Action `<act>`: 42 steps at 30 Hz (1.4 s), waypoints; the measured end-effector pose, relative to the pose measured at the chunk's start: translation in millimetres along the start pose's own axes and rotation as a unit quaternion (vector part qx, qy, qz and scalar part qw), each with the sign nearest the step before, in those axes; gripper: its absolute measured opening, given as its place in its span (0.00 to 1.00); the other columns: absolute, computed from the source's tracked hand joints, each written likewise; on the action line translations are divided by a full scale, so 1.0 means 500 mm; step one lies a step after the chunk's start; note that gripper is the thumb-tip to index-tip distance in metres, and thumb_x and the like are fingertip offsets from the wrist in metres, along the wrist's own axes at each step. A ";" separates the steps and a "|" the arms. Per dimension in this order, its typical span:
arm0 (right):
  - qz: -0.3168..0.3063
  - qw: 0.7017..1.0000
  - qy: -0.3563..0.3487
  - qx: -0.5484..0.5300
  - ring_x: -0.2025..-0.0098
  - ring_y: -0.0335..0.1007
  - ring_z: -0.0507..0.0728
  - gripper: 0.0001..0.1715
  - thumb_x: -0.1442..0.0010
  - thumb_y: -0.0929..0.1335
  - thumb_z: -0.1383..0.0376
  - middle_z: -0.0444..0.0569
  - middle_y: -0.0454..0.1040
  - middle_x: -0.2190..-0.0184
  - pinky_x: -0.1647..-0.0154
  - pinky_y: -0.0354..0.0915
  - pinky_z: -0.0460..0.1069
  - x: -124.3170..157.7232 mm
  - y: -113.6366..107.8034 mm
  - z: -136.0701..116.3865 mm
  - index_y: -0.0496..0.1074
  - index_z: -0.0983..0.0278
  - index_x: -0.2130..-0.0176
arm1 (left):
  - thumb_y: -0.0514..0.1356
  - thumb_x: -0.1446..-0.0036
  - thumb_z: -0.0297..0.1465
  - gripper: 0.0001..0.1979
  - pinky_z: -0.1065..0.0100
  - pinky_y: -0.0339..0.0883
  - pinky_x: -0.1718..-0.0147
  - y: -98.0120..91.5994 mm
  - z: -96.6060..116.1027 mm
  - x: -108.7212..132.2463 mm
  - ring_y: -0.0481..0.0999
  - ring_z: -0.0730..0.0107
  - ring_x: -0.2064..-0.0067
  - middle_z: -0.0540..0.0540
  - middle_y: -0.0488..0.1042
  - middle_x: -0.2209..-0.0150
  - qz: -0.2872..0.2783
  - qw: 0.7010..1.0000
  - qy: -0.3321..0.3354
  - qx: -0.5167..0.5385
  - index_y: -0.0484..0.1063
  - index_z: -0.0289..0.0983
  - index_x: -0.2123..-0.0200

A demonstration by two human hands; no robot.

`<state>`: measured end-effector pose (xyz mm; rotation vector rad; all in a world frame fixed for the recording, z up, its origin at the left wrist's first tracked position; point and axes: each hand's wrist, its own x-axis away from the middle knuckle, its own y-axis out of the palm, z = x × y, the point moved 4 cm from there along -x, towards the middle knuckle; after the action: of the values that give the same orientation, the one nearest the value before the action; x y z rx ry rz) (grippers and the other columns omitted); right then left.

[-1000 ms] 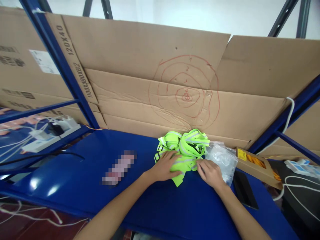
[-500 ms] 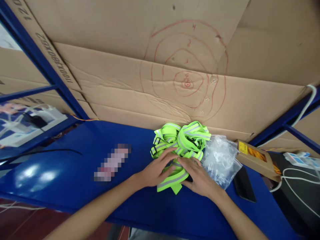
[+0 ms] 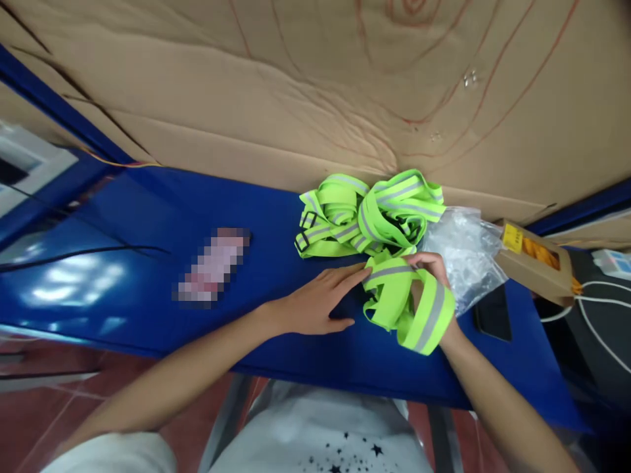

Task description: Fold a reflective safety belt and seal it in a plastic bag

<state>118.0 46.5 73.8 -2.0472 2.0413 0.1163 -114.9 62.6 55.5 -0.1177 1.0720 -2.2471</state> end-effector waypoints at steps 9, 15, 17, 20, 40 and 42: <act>-0.062 0.995 0.081 -0.020 0.53 0.80 0.59 0.21 0.30 0.65 0.52 0.51 0.79 0.53 0.54 0.79 0.54 0.025 0.066 0.035 0.66 0.59 0.42 | 0.77 0.51 0.40 0.51 0.51 0.69 0.37 0.025 -0.004 -0.012 0.73 0.47 0.36 0.37 0.71 0.35 0.078 0.924 -0.109 0.358 0.56 0.43 0.29; -0.042 0.979 -0.093 0.179 0.38 0.72 0.62 0.27 0.34 0.71 0.64 0.54 0.70 0.38 0.39 0.73 0.59 -0.007 0.010 -0.015 0.69 0.55 0.37 | 0.72 0.48 0.35 0.23 0.69 0.73 0.63 0.011 -0.034 -0.013 0.79 0.68 0.63 0.49 0.79 0.61 0.130 0.778 -0.302 0.535 0.73 0.40 0.50; -0.021 0.962 -0.134 0.239 0.35 0.68 0.65 0.27 0.35 0.71 0.64 0.54 0.69 0.37 0.37 0.72 0.63 -0.016 -0.004 -0.031 0.70 0.55 0.37 | 0.70 0.47 0.36 0.22 0.69 0.72 0.66 0.007 -0.040 -0.012 0.79 0.69 0.65 0.49 0.79 0.62 0.157 0.721 -0.332 0.587 0.73 0.39 0.49; -0.019 0.953 -0.170 0.249 0.36 0.69 0.65 0.26 0.32 0.68 0.66 0.53 0.71 0.40 0.36 0.70 0.64 -0.006 0.000 -0.060 0.71 0.52 0.37 | 0.67 0.43 0.36 0.17 0.70 0.72 0.62 -0.005 -0.047 -0.011 0.79 0.69 0.62 0.49 0.79 0.60 0.230 0.688 -0.345 0.596 0.74 0.38 0.51; -0.070 0.971 -0.058 0.220 0.40 0.75 0.60 0.19 0.35 0.71 0.64 0.51 0.76 0.44 0.39 0.73 0.58 -0.003 0.040 0.008 0.68 0.59 0.45 | 0.73 0.45 0.36 0.53 0.41 0.44 0.24 -0.016 -0.033 0.002 0.46 0.41 0.22 0.39 0.46 0.23 0.119 0.975 -0.050 0.182 0.45 0.46 0.25; -0.081 0.980 0.001 0.180 0.48 0.79 0.57 0.10 0.33 0.69 0.63 0.46 0.79 0.52 0.44 0.75 0.55 -0.011 0.032 0.013 0.71 0.59 0.50 | 0.73 0.44 0.38 0.47 0.40 0.50 0.26 -0.013 -0.030 0.000 0.52 0.39 0.24 0.41 0.54 0.26 0.111 0.982 -0.063 0.143 0.55 0.47 0.27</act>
<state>102.8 53.7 66.7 -1.9681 1.7344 -0.2654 -123.4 75.5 50.3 -0.0168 0.6538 -2.1332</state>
